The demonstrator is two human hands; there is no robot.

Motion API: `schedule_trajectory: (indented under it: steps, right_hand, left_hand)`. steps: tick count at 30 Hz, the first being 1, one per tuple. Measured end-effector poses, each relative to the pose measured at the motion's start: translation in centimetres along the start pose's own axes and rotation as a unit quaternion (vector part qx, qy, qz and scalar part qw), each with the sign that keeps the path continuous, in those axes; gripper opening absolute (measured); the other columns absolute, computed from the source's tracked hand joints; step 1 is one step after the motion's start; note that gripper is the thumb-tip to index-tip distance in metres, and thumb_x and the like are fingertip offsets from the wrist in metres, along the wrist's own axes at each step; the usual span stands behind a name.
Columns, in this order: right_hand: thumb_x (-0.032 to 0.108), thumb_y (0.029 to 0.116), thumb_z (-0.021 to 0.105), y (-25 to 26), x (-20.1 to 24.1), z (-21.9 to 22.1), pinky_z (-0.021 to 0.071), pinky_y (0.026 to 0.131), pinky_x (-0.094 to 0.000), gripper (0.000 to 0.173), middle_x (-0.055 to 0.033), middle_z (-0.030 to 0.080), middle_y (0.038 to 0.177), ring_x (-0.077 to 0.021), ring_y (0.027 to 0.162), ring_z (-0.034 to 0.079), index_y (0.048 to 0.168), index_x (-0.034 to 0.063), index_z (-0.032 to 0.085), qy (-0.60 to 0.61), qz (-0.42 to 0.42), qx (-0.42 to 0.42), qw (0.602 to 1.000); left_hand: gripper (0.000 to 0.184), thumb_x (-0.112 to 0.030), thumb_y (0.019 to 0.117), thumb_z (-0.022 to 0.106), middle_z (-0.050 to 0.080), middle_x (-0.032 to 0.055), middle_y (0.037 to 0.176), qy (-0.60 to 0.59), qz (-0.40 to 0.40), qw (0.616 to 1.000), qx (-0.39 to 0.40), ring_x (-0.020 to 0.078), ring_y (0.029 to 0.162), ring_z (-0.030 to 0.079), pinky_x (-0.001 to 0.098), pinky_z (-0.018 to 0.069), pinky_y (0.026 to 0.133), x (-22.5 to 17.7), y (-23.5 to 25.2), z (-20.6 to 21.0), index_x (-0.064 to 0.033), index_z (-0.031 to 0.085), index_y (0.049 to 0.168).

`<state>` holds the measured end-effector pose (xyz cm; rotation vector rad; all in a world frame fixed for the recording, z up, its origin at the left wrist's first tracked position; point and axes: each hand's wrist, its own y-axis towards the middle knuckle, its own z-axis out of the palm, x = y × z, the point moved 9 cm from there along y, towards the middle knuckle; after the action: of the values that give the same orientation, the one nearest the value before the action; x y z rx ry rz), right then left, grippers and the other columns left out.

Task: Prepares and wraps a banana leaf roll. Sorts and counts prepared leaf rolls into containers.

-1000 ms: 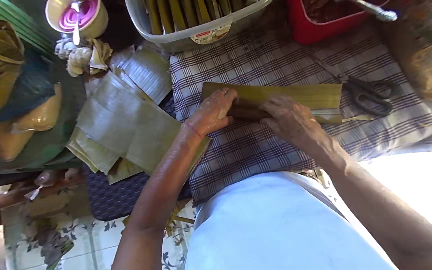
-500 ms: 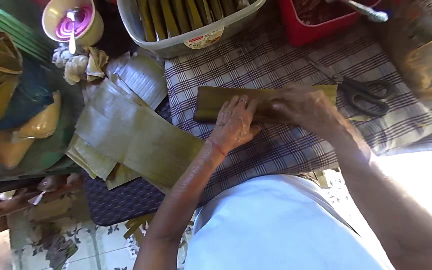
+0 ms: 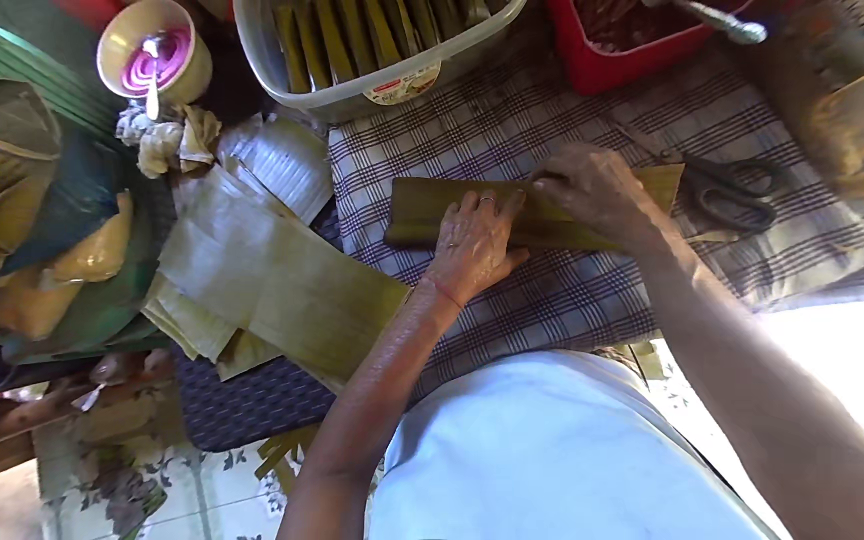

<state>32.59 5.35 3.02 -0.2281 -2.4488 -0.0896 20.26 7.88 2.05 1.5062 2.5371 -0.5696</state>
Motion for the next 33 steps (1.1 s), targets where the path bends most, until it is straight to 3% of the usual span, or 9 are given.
schedule_trajectory:
  steps: [8,13,17,23,24,26,28,31,33]
  right_hand:
    - [0.002,0.0986,0.059,2.6,0.7,2.0,0.0481,0.092,-0.0603,0.015,-0.0270,0.067,0.106,-0.0439,0.105,0.064,0.101,-0.0086,0.069,0.001,0.011,0.026,1.000]
    - [0.005,0.1008,0.059,1.8,2.2,0.3,0.0509,0.080,-0.0484,0.013,-0.0174,0.066,0.095,-0.0279,0.087,0.064,0.101,-0.0037,0.068,0.067,0.013,0.055,0.996]
    - [0.014,0.1065,0.051,0.1,4.7,-2.8,0.0521,0.070,-0.0335,0.015,-0.0066,0.062,0.085,-0.0137,0.075,0.061,0.106,0.0031,0.062,0.106,-0.007,0.129,0.986]
    - [0.027,0.1032,0.050,-3.8,7.2,-12.0,0.0531,0.068,-0.0260,0.021,0.0033,0.064,0.088,-0.0034,0.077,0.062,0.106,0.0132,0.065,-0.053,-0.129,0.069,0.988]
    - [0.027,0.1028,0.049,-4.5,7.2,-13.2,0.0531,0.065,-0.0270,0.021,0.0033,0.064,0.086,-0.0043,0.075,0.062,0.104,0.0135,0.065,-0.089,-0.125,0.063,0.986]
    - [0.010,0.1039,0.053,-6.0,6.6,-15.2,0.0530,0.072,-0.0456,0.017,-0.0146,0.066,0.090,-0.0258,0.080,0.065,0.107,-0.0004,0.066,-0.121,-0.027,0.083,0.989]
    - [0.010,0.0999,0.055,-7.6,5.3,-16.6,0.0527,0.073,-0.0477,0.015,-0.0156,0.067,0.090,-0.0289,0.080,0.066,0.103,-0.0009,0.066,-0.142,0.001,0.079,0.987]
    - [0.010,0.0930,0.065,-9.5,7.2,-17.9,0.0529,0.065,-0.0325,0.011,-0.0064,0.069,0.081,-0.0144,0.070,0.064,0.092,0.0023,0.073,-0.059,-0.067,0.090,0.992]
    - [0.028,0.0999,0.058,-9.4,8.2,-17.7,0.0538,0.066,-0.0149,0.018,0.0108,0.068,0.085,0.0034,0.076,0.063,0.099,0.0181,0.073,-0.002,-0.209,0.152,0.966]
  left_hand:
    - [0.078,-0.051,0.0927,0.069,0.056,0.0259,0.140,0.033,-0.005,0.999,0.007,0.0441,0.129,0.052,0.0559,0.0443,0.100,-0.4,0.3,0.4,-0.0105,0.045,0.155]
    - [0.071,-0.048,0.0870,0.075,0.063,0.0240,0.128,0.041,0.038,0.992,-0.111,0.0434,0.118,0.059,0.0559,0.0493,0.088,-1.0,-0.2,-0.2,-0.0031,0.060,0.139]
    - [0.078,-0.054,0.0901,0.070,0.060,0.0261,0.134,0.055,0.020,0.994,-0.088,0.0438,0.125,0.057,0.0579,0.0468,0.098,-1.2,-0.4,0.4,-0.0055,0.052,0.149]
    - [0.071,-0.053,0.0892,0.071,0.064,0.0235,0.129,0.028,0.023,0.994,-0.105,0.0427,0.121,0.059,0.0561,0.0484,0.097,-1.1,-0.3,0.4,-0.0061,0.060,0.141]
    - [0.069,-0.054,0.0885,0.071,0.064,0.0223,0.126,0.029,0.028,0.993,-0.108,0.0413,0.119,0.059,0.0545,0.0481,0.094,-1.2,-0.3,0.2,-0.0057,0.063,0.137]
    - [0.069,-0.056,0.0898,0.069,0.063,0.0214,0.129,0.044,0.030,0.994,-0.097,0.0402,0.120,0.058,0.0535,0.0471,0.094,-1.2,-0.1,0.2,-0.0071,0.062,0.139]
    - [0.077,-0.059,0.0898,0.067,0.062,0.0208,0.130,0.060,0.025,0.993,-0.096,0.0389,0.119,0.058,0.0522,0.0478,0.094,-1.0,0.0,0.7,-0.0084,0.055,0.147]
    - [0.084,-0.061,0.0879,0.068,0.062,0.0219,0.132,0.048,0.017,0.993,-0.107,0.0400,0.120,0.059,0.0541,0.0477,0.097,-0.7,0.2,1.2,-0.0088,0.050,0.151]
    - [0.086,-0.060,0.0889,0.067,0.056,0.0238,0.142,0.031,0.011,0.996,-0.078,0.0431,0.129,0.054,0.0582,0.0450,0.103,-0.4,0.7,1.8,-0.0094,0.044,0.155]
